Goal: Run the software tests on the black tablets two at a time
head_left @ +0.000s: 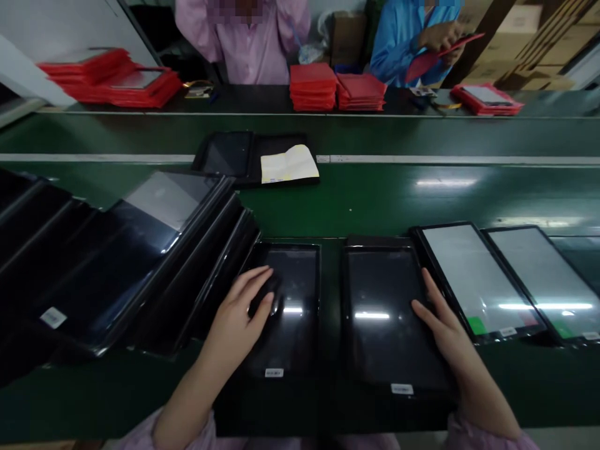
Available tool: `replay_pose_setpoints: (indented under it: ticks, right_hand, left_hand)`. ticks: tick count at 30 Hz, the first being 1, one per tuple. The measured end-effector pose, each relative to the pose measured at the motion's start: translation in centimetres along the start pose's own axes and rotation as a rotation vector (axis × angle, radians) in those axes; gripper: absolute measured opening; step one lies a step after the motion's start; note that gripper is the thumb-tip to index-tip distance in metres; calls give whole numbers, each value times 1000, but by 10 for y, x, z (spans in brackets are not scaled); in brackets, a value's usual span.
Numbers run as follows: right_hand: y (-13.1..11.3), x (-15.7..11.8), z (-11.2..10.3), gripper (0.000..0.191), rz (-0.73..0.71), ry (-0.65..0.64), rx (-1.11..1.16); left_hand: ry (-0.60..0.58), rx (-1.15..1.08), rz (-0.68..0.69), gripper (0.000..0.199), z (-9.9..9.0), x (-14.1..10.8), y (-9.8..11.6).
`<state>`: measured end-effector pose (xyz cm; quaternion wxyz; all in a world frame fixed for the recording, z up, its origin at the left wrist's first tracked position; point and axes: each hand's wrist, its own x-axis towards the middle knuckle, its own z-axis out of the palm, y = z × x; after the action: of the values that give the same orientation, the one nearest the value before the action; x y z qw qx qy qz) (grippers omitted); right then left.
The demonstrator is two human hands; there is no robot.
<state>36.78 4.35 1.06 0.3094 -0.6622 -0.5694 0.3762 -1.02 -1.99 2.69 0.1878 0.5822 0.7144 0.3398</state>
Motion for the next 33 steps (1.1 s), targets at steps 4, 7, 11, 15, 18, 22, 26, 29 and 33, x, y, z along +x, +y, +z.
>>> replay_pose_setpoints:
  ticks: [4, 7, 11, 15, 18, 22, 26, 29, 33]
  right_hand:
    - [0, -4, 20, 63, -328, 232, -263]
    - [-2, 10, 28, 65, -401, 263, -326]
    - [-2, 25, 36, 74, -267, 183, -220]
    - [-4, 22, 39, 68, -225, 229, -168]
    - [-8, 20, 39, 60, -215, 247, -134]
    - [-10, 20, 38, 55, -203, 254, -117]
    - [-12, 21, 38, 54, -187, 240, -88]
    - [-11, 23, 40, 53, -176, 229, -41]
    - [-8, 24, 40, 64, -158, 229, 71]
  left_hand:
    - [-130, 141, 172, 55, 54, 59, 24]
    - [-135, 176, 184, 57, 87, 90, 33]
    - [-117, 181, 171, 50, 98, 99, 33]
    - [-113, 172, 160, 50, 95, 95, 31]
    - [-119, 163, 145, 50, 95, 96, 31]
    - [-129, 138, 129, 50, 97, 99, 30]
    - [-131, 83, 120, 49, 98, 99, 28]
    - [-122, 19, 123, 46, 91, 100, 28]
    - [-11, -125, 77, 44, 56, 91, 14]
